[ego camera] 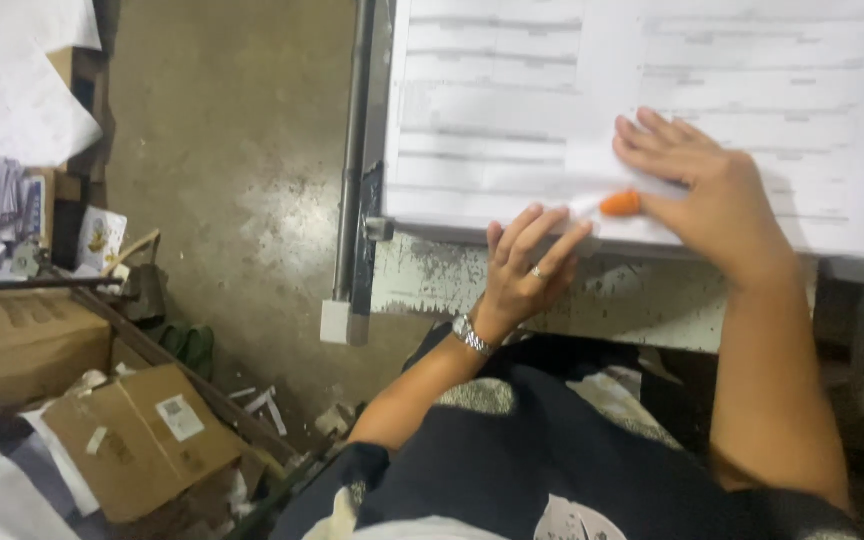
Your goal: Flipping through a stack of printed forms to inspect or count them one by one.
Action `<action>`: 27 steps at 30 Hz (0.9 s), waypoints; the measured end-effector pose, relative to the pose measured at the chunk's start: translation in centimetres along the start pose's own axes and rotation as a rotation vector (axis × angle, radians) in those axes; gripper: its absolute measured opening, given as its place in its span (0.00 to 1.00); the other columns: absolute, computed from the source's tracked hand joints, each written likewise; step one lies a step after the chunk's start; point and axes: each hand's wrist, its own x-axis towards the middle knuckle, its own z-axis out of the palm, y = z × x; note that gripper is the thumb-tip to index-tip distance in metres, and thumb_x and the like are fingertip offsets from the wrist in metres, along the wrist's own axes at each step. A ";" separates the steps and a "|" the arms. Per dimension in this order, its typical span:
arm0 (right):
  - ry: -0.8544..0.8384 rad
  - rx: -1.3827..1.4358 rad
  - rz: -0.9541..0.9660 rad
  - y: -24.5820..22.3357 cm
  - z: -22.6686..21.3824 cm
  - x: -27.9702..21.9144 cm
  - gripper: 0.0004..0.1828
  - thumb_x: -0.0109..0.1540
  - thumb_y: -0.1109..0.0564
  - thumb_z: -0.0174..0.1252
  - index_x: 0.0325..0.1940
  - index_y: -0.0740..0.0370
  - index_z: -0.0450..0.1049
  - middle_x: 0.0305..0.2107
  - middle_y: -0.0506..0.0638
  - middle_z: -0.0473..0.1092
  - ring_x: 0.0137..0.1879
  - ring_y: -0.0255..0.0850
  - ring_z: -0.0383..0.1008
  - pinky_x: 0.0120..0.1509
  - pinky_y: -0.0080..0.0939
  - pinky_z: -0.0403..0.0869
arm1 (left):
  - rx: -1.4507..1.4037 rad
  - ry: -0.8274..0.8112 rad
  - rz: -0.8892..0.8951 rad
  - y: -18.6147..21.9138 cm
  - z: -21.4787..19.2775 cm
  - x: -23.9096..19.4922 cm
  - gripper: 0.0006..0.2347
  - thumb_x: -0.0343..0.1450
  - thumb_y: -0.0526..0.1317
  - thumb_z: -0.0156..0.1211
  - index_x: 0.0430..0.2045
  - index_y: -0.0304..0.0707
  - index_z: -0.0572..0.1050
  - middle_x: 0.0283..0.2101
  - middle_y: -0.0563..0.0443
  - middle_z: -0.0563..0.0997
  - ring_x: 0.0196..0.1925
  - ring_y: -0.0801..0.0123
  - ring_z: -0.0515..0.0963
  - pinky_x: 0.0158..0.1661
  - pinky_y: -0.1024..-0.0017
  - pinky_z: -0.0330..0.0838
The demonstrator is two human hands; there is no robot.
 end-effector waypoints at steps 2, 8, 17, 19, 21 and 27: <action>0.029 0.036 -0.047 1.0 0.5 -0.4 0.25 0.62 0.62 0.62 0.64 0.59 0.71 0.63 0.57 0.68 0.75 0.52 0.62 0.82 0.55 0.54 | 0.008 0.005 -0.003 0.4 -0.3 0.0 0.13 0.77 0.39 0.58 0.57 0.51 0.75 0.60 0.49 0.77 0.67 0.60 0.72 0.75 0.58 0.36; 0.127 0.062 -0.196 1.4 0.3 -0.2 0.21 0.65 0.66 0.57 0.64 0.65 0.73 0.61 0.59 0.70 0.75 0.52 0.63 0.81 0.54 0.59 | 0.049 0.004 -0.017 0.5 -0.2 0.4 0.13 0.76 0.39 0.60 0.56 0.53 0.76 0.62 0.48 0.76 0.67 0.59 0.72 0.74 0.58 0.38; 0.028 0.077 -0.087 1.4 0.0 -0.3 0.37 0.53 0.52 0.68 0.67 0.60 0.70 0.64 0.55 0.66 0.76 0.48 0.59 0.82 0.51 0.53 | 0.042 -0.006 -0.008 0.2 0.2 -0.1 0.14 0.76 0.39 0.60 0.57 0.53 0.75 0.62 0.49 0.75 0.67 0.61 0.72 0.75 0.58 0.35; 0.044 0.067 -0.087 1.3 0.2 0.1 0.40 0.50 0.55 0.73 0.66 0.59 0.71 0.64 0.53 0.67 0.76 0.46 0.60 0.83 0.49 0.53 | 0.065 -0.023 -0.008 -0.2 0.3 0.0 0.14 0.76 0.39 0.61 0.58 0.54 0.75 0.63 0.50 0.75 0.67 0.62 0.71 0.75 0.58 0.34; 0.033 0.105 0.001 0.7 0.0 0.1 0.35 0.52 0.54 0.71 0.63 0.61 0.72 0.63 0.59 0.67 0.74 0.52 0.61 0.81 0.56 0.53 | 0.019 -0.010 0.008 -0.2 0.2 -0.2 0.13 0.79 0.42 0.50 0.58 0.54 0.76 0.61 0.50 0.77 0.66 0.60 0.73 0.75 0.59 0.36; 0.126 0.038 -0.149 2.0 0.9 -0.3 0.23 0.63 0.69 0.60 0.62 0.62 0.74 0.59 0.57 0.71 0.73 0.50 0.65 0.82 0.52 0.58 | 0.067 -0.004 0.030 0.1 0.2 -0.3 0.14 0.78 0.41 0.57 0.60 0.56 0.73 0.66 0.47 0.72 0.71 0.58 0.67 0.75 0.57 0.34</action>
